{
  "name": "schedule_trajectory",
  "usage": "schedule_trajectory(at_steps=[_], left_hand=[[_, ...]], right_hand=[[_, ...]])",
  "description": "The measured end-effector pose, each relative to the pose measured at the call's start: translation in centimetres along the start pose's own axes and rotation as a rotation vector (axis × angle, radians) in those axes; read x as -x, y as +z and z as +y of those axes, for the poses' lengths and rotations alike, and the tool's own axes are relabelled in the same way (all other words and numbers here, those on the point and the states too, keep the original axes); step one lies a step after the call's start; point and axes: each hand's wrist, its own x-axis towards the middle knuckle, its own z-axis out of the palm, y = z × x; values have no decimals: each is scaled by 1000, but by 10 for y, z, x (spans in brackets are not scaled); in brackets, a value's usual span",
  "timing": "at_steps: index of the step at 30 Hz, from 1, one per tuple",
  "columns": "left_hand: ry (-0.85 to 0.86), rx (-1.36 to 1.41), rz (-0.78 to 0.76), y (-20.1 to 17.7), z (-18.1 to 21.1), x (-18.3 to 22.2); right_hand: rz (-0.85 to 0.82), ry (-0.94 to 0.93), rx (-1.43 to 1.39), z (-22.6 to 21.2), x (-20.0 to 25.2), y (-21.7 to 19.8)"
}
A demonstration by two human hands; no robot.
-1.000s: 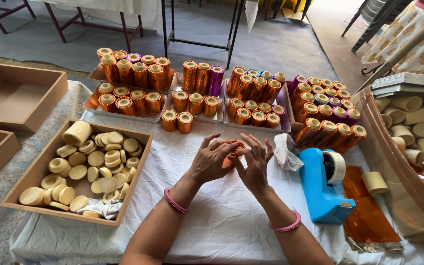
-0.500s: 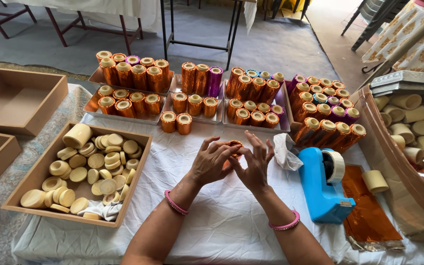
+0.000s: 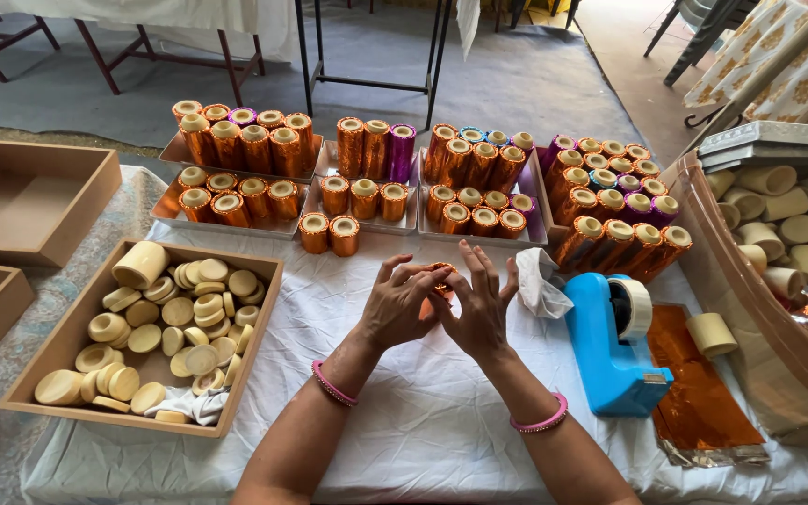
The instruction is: Wiping cylindrical components clean and wrapping them in decorative foil.
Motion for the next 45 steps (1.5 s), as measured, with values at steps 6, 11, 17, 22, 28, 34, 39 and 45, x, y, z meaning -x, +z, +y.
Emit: schedule_trajectory(at_steps=[6,11,17,22,28,34,39,45], left_hand=[[-9,-2,-10,-2,3,-1],[-1,-9,4,1,-1,1],[-26,-2,-17,2,-3,2],[-15,21,-29,-7,3,-5],[-16,12,-20,-5,4,-4],[-50,-5,-18,-6,6,-11],[-42,0,-33,-10,9,-15],[-11,10,-4,-10,7,-14]], right_hand=[[-37,25,1,5,4,4],[12,47,-127,3,6,6],[-9,32,-164,2,8,5],[-74,28,-96,1,0,-5],[-71,86,-277,7,9,8],[-70,63,-267,10,3,3],[-111,57,-196,12,7,9],[-34,17,-64,3,7,3]])
